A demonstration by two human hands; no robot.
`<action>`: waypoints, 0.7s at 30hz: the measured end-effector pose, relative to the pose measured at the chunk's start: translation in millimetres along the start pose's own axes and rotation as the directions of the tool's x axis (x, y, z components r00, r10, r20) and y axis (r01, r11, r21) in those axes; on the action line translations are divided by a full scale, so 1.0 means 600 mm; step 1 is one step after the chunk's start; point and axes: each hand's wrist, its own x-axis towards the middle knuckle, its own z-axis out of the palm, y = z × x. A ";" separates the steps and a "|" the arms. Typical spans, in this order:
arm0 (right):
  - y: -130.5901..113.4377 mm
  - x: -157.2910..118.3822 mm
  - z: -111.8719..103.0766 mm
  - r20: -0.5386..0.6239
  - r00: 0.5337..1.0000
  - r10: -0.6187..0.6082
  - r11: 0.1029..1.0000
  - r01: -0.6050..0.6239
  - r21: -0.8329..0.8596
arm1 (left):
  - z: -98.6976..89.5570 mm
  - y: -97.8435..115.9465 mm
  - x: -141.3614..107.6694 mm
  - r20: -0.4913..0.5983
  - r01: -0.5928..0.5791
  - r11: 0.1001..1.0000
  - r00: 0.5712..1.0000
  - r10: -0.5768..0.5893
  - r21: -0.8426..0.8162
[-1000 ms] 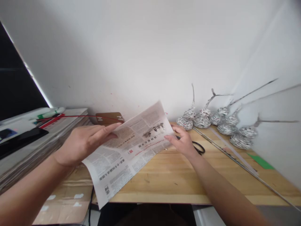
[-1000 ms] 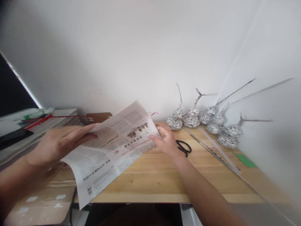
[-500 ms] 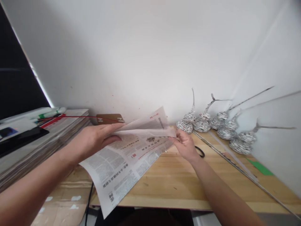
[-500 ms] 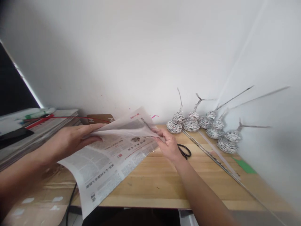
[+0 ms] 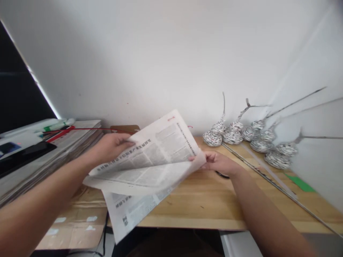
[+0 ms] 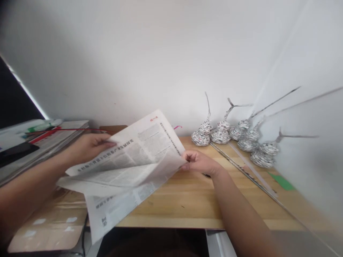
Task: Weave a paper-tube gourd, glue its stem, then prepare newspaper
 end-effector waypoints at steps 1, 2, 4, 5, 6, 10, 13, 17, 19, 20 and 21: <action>-0.003 -0.005 -0.005 0.078 0.997 0.026 1.000 -0.027 0.012 | -0.011 0.008 0.009 -0.052 0.023 0.998 0.998 -0.020 0.062; -0.006 -0.008 -0.008 0.155 0.987 0.052 0.998 -0.056 0.021 | -0.023 0.017 0.019 -0.077 0.033 0.991 0.997 -0.023 0.131; -0.011 -0.012 -0.013 0.281 0.955 0.093 0.994 -0.105 0.028 | -0.050 0.034 0.042 -0.108 0.036 0.963 0.994 -0.007 0.267; -0.014 -0.012 -0.013 0.317 0.943 0.105 0.993 -0.118 0.022 | -0.062 0.042 0.054 -0.104 0.037 0.950 0.995 -0.005 0.311; -0.016 -0.011 -0.011 0.337 0.935 0.114 0.992 -0.125 0.011 | -0.073 0.048 0.066 -0.101 0.029 0.939 0.995 0.006 0.342; -0.022 -0.006 0.005 0.434 0.887 0.158 0.987 -0.141 -0.070 | -0.094 0.054 0.110 -0.112 0.085 0.889 0.993 -0.038 0.451; -0.020 -0.004 0.015 0.450 0.871 0.198 0.979 -0.149 -0.140 | -0.092 0.054 0.135 -0.087 0.106 0.848 0.994 -0.070 0.520; -0.018 -0.005 0.014 0.419 0.885 0.204 0.974 -0.142 -0.175 | -0.075 0.078 0.165 -0.055 0.022 0.816 0.998 0.012 0.578; -0.021 -0.005 0.012 0.409 0.893 0.190 0.977 -0.129 -0.171 | -0.066 0.094 0.175 -0.063 -0.016 0.802 0.996 0.067 0.597; -0.021 -0.005 0.012 0.408 0.894 0.186 0.977 -0.126 -0.170 | -0.064 0.096 0.175 -0.067 -0.020 0.800 0.995 0.075 0.600; -0.022 -0.006 0.014 0.411 0.892 0.187 0.977 -0.127 -0.169 | -0.065 0.091 0.169 -0.070 -0.027 0.804 0.994 0.086 0.593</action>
